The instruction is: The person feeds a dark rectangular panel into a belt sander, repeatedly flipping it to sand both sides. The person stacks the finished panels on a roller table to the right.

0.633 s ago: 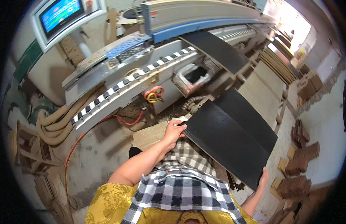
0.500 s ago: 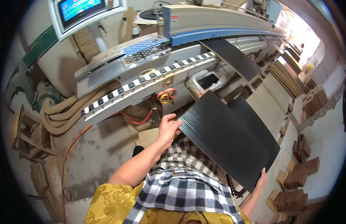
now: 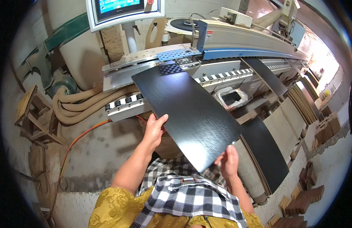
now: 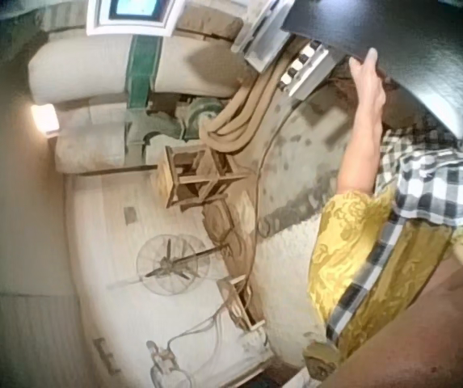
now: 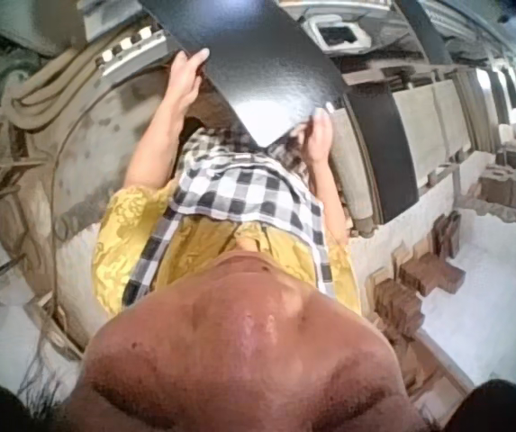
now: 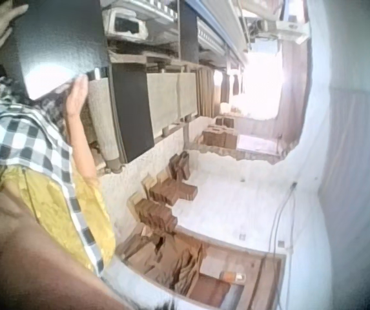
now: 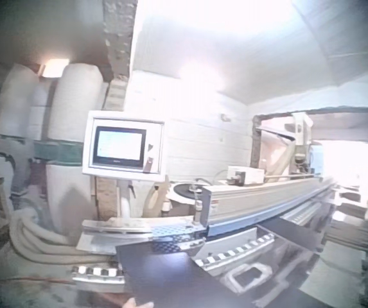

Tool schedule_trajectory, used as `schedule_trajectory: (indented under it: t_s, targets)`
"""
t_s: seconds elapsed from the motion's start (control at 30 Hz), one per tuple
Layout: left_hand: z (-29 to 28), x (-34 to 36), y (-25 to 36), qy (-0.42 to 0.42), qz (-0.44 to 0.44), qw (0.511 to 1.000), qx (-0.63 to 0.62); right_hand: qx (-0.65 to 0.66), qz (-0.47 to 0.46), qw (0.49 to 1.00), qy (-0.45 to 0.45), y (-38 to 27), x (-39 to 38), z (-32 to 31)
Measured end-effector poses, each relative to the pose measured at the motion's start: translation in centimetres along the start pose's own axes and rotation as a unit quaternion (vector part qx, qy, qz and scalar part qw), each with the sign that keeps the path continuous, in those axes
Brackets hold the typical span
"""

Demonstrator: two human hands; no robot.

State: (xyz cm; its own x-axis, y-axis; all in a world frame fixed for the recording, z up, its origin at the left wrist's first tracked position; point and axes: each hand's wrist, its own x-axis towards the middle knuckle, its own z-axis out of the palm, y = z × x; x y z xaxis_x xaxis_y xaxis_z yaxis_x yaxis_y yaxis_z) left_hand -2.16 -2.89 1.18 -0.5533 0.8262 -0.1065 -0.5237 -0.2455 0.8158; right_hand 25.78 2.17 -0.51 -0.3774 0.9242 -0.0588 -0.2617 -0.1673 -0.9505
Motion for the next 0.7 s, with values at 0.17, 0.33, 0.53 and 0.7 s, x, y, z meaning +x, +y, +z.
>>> schedule_trajectory:
  t_s: [0.17, 0.33, 0.53, 0.7]
  targets:
    - [-3.8, -2.5, 1.6, 0.015, 0.052, 0.998, 0.013, -0.038, 0.102, 0.967, -0.229, 0.9, 0.9, 4.2]
    - [-4.8, -4.7, 3.5, 0.057, 0.106, 0.99, 0.071, -0.057, 0.132, 0.942, -0.304, 1.7, 1.5, 6.9]
    - [-6.6, -3.8, 4.0, 0.042, 0.112, 0.988, 0.099, -0.09, 0.112, 0.947, -0.286, 1.5, 1.2, 6.2]
    - [-7.5, -4.1, 5.0, 0.043, 0.069, 0.988, 0.128, -0.481, -0.087, 0.866, -0.107, 6.0, -0.6, -0.6]
